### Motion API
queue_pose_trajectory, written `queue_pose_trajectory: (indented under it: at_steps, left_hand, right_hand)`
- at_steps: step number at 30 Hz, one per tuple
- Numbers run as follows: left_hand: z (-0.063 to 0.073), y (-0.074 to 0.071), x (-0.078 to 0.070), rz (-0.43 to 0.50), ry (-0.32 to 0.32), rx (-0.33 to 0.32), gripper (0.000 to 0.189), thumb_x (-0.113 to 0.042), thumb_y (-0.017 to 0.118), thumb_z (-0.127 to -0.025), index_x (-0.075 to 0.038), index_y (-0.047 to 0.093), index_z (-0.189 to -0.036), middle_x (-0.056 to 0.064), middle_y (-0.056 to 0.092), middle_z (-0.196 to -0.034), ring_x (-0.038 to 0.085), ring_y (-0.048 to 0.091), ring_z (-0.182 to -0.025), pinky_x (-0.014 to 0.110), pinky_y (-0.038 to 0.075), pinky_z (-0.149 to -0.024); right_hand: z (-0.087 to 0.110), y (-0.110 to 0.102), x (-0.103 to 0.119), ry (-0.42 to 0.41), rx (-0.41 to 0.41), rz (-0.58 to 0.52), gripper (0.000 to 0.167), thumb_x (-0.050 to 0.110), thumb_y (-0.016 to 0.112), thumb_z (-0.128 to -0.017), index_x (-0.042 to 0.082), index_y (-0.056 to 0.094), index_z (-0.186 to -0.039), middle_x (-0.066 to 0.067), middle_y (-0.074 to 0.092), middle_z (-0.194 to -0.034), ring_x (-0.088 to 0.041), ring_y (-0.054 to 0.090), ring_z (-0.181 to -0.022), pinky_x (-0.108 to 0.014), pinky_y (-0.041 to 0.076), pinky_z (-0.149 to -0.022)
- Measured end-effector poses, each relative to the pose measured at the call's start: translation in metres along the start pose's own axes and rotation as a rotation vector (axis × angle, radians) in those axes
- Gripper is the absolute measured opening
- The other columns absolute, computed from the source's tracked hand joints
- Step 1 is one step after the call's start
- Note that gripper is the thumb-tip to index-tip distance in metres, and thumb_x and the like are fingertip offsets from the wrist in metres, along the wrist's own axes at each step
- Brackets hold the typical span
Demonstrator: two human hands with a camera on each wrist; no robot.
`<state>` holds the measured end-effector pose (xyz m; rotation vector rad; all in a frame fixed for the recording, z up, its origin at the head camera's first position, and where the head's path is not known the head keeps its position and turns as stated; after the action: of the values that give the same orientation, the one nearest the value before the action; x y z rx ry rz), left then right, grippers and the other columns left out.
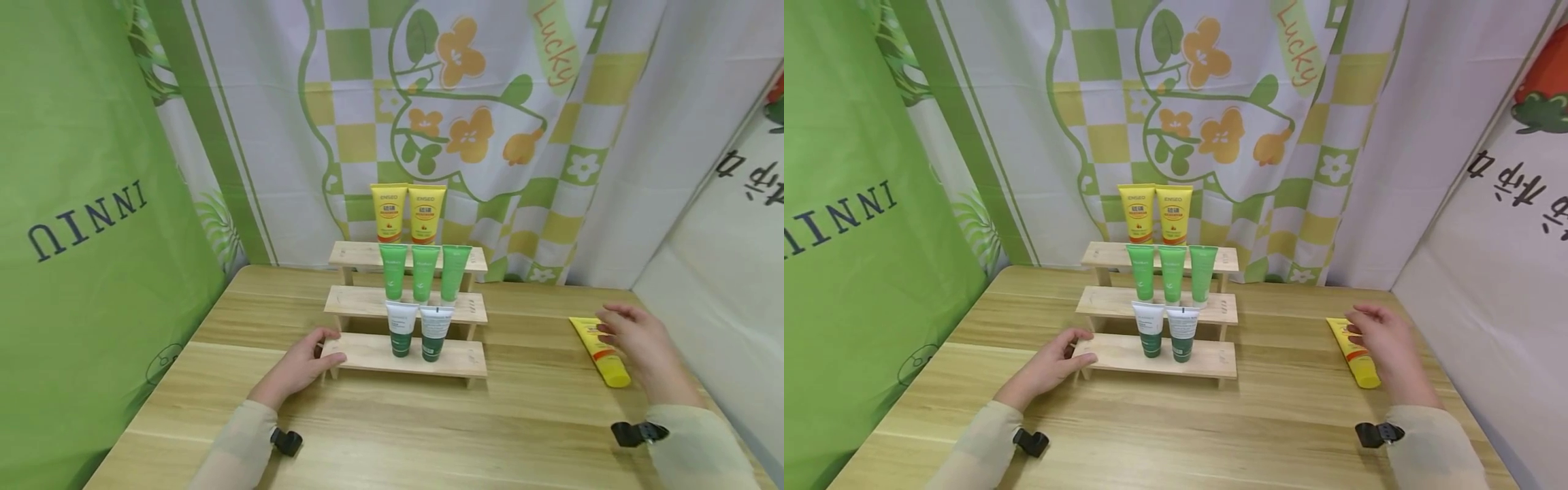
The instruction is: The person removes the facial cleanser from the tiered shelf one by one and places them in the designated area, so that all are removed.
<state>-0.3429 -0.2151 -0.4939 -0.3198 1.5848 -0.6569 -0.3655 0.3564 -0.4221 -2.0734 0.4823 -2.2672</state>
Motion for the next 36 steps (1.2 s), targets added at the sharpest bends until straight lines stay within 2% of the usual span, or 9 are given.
queue_pose_trajectory:
  at_steps: [2,5,8,12,16,21,28,36]
  left_hand:
    - [0.0,0.0,0.0,-0.008,-0.001,-0.005,0.053,-0.047,0.07,-0.089,-0.018,0.054,-0.13,0.002,0.062,-0.102,0.017,0.056,-0.084,0.035,0.046,-0.071]
    - [0.001,-0.001,0.0,-0.035,-0.001,-0.023,0.052,-0.05,0.07,-0.088,-0.021,0.055,-0.128,0.003,0.061,-0.112,0.017,0.055,-0.088,0.036,0.045,-0.077]
    - [0.002,-0.002,0.0,-0.047,-0.01,-0.034,0.051,-0.052,0.07,-0.087,-0.022,0.056,-0.127,0.003,0.06,-0.118,0.018,0.053,-0.09,0.038,0.044,-0.08]
    - [0.002,-0.001,-0.002,-0.041,-0.011,-0.03,0.051,-0.051,0.07,-0.088,-0.022,0.057,-0.127,0.002,0.06,-0.116,0.018,0.054,-0.089,0.037,0.044,-0.078]
    - [0.002,-0.001,-0.002,-0.053,-0.008,-0.028,0.051,-0.052,0.068,-0.088,-0.023,0.056,-0.127,0.002,0.06,-0.119,0.018,0.054,-0.091,0.038,0.045,-0.079]
    - [0.003,-0.003,-0.002,-0.057,-0.01,-0.035,0.05,-0.053,0.068,-0.088,-0.024,0.057,-0.127,0.003,0.059,-0.125,0.017,0.054,-0.096,0.041,0.044,-0.084]
    - [0.0,-0.002,-0.002,-0.044,0.001,-0.032,0.05,-0.053,0.069,-0.087,-0.024,0.057,-0.126,0.002,0.059,-0.123,0.017,0.054,-0.095,0.04,0.044,-0.083]
    - [0.0,0.0,-0.001,-0.011,0.015,-0.02,0.049,-0.048,0.07,-0.089,-0.019,0.056,-0.126,0.002,0.061,-0.11,0.017,0.056,-0.086,0.035,0.046,-0.073]
  right_hand:
    - [0.001,0.01,0.012,-0.053,0.041,-0.041,0.02,0.028,0.063,-0.098,0.016,0.053,-0.112,0.012,0.059,-0.093,-0.004,0.061,-0.079,-0.022,0.053,-0.069]
    - [0.001,0.025,0.029,-0.129,0.086,0.01,0.026,0.029,0.061,-0.098,0.012,0.053,-0.115,0.012,0.06,-0.096,-0.003,0.061,-0.081,-0.022,0.053,-0.07]
    - [0.0,0.039,0.048,-0.178,0.116,-0.005,0.028,0.027,0.062,-0.098,0.008,0.053,-0.117,0.011,0.061,-0.095,-0.004,0.061,-0.081,-0.022,0.053,-0.069]
    - [0.0,0.061,0.073,-0.234,0.151,-0.085,0.02,0.021,0.064,-0.097,0.011,0.055,-0.11,0.008,0.063,-0.092,-0.007,0.061,-0.08,-0.023,0.053,-0.068]
    - [0.002,0.085,0.092,-0.302,0.18,-0.075,0.017,0.018,0.065,-0.097,0.009,0.056,-0.109,0.007,0.063,-0.09,-0.007,0.061,-0.079,-0.023,0.053,-0.068]
    - [0.001,0.111,0.109,-0.338,0.196,-0.002,0.023,0.02,0.064,-0.097,0.004,0.056,-0.112,0.004,0.062,-0.092,-0.01,0.059,-0.082,-0.025,0.053,-0.071]
    - [-0.004,0.136,0.133,-0.361,0.196,0.084,0.035,0.03,0.063,-0.097,0.002,0.055,-0.116,-0.009,0.058,-0.105,-0.013,0.058,-0.086,-0.025,0.053,-0.072]
    - [-0.008,0.167,0.163,-0.416,0.229,0.101,0.041,0.032,0.064,-0.097,-0.002,0.056,-0.119,-0.01,0.059,-0.106,-0.02,0.058,-0.091,-0.026,0.053,-0.072]
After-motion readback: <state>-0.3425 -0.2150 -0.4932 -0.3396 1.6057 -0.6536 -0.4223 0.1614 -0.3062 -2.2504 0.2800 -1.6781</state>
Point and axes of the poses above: each hand's wrist, its own z-axis away from the middle knuckle, its own y-axis out of the palm, x = y × z, the point moved 9 cm from there along -z, towards the middle knuckle
